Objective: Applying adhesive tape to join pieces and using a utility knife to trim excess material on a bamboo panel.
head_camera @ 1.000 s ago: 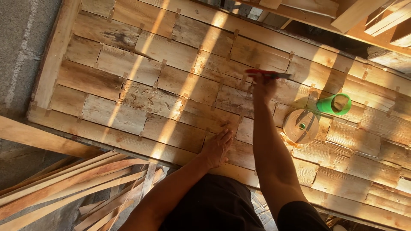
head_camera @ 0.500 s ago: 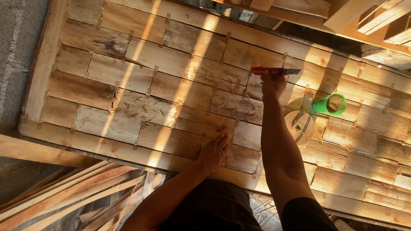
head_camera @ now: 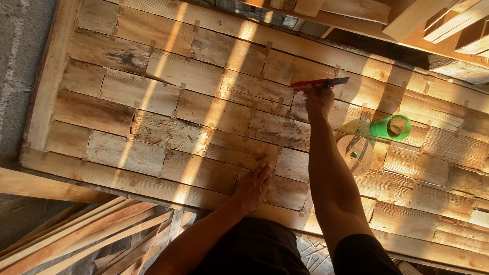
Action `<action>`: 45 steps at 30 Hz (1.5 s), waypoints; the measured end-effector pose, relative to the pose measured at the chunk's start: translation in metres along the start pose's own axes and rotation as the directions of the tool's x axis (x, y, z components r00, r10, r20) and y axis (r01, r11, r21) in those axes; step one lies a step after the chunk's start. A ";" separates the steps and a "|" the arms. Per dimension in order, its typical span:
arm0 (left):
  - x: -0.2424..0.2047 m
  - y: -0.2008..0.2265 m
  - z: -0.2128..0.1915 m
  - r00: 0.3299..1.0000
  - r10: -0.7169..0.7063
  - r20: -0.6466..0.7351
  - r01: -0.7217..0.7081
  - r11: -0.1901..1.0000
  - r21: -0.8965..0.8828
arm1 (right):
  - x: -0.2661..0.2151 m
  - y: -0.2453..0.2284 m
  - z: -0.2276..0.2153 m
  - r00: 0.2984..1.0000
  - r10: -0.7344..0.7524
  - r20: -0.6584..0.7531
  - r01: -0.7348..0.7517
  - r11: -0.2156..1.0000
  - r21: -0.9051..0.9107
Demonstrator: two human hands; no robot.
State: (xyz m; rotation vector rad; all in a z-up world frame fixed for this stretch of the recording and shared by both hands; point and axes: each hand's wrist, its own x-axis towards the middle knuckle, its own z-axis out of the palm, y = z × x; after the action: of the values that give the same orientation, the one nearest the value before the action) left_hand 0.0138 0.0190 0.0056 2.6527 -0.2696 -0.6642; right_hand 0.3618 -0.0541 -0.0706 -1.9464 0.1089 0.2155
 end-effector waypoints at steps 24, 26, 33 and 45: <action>0.003 -0.002 0.002 1.000 0.003 -0.019 -0.002 1.000 0.027 | -0.033 -0.010 0.008 0.971 0.080 0.225 -0.008 0.952 -0.305; 0.002 -0.001 0.001 1.000 0.006 -0.006 -0.006 1.000 0.030 | -0.035 -0.012 0.002 0.969 0.105 0.222 -0.023 0.939 -0.344; 0.002 -0.002 0.003 1.000 0.005 -0.015 -0.004 0.999 0.033 | -0.039 -0.015 -0.006 0.956 0.057 0.287 0.062 0.919 -0.389; 0.029 -0.063 0.071 0.955 -0.106 -0.276 -0.020 0.908 -0.419 | -0.028 -0.009 0.003 0.960 -0.012 0.281 0.076 0.972 -0.220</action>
State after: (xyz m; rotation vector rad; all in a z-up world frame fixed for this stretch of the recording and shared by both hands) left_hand 0.0104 0.0447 -0.0898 2.3010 0.0193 -0.2880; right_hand 0.3356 -0.0482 -0.0577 -2.1238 -0.1514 0.4878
